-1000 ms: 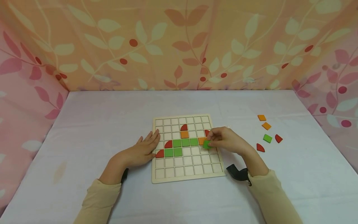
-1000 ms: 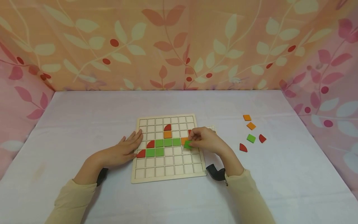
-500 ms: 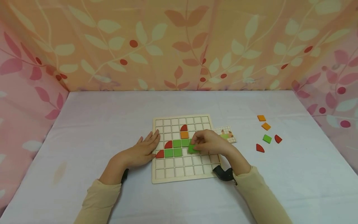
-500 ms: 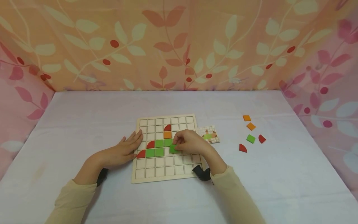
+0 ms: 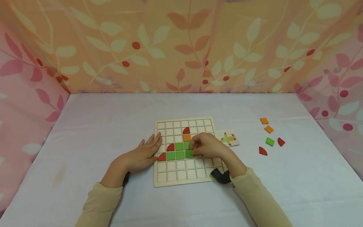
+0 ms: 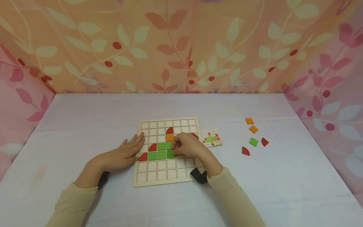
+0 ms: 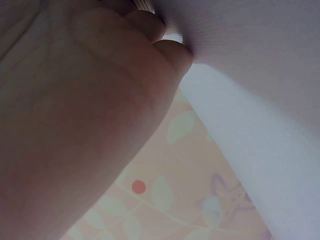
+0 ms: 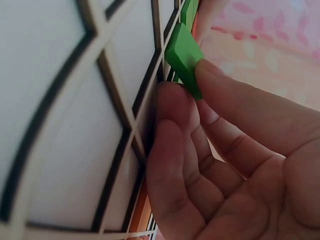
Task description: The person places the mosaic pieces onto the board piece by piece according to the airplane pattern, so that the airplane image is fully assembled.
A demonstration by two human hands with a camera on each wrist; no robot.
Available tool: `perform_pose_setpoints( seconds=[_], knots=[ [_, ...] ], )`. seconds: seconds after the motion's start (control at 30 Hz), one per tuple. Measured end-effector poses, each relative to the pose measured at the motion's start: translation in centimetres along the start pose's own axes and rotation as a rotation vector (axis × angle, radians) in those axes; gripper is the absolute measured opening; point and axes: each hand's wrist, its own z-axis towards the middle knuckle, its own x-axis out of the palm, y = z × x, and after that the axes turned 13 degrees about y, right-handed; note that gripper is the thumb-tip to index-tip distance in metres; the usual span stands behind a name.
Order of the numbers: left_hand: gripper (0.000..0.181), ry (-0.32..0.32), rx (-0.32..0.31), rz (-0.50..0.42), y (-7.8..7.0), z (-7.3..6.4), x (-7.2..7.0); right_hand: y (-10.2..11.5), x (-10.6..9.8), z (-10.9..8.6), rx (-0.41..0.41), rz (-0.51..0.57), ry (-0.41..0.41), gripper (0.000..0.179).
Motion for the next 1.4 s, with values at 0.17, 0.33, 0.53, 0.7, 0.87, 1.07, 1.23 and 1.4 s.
perform_pose_setpoints(
  seconds=[0.17, 0.33, 0.53, 0.7, 0.87, 1.07, 1.23, 1.4],
  knots=[
    [0.065, 0.002, 0.004, -0.001, -0.06, 0.01, -0.04, 0.06, 0.1, 0.01, 0.007, -0.008, -0.016, 0.007],
    [0.065, 0.008, 0.012, -0.003, -0.16, 0.12, -0.07, 0.09, 0.18, -0.02, 0.024, -0.014, -0.026, 0.006],
    [0.065, 0.008, 0.0, 0.005, -0.13, 0.1, -0.04, 0.14, 0.3, -0.05, 0.042, -0.009, -0.047, 0.006],
    [0.065, 0.004, 0.001, 0.003, 0.0, 0.09, 0.02, 0.09, 0.38, -0.05, 0.062, -0.006, -0.071, 0.008],
    [0.065, 0.005, 0.002, 0.003, -0.04, 0.13, 0.02, 0.09, 0.36, -0.09, 0.068, 0.005, -0.063, 0.008],
    [0.065, 0.009, 0.001, -0.002, -0.07, 0.17, -0.01, -0.32, 0.11, -0.22, 0.069, 0.031, -0.053, 0.007],
    [0.064, 0.006, 0.0, 0.002, -0.02, 0.05, 0.02, -0.61, -0.06, -0.41, 0.046, 0.065, -0.042, 0.005],
    [0.065, 0.005, 0.001, 0.002, 0.09, 0.11, 0.08, -0.62, -0.15, -0.53, 0.024, 0.077, -0.034, 0.004]
  ],
)
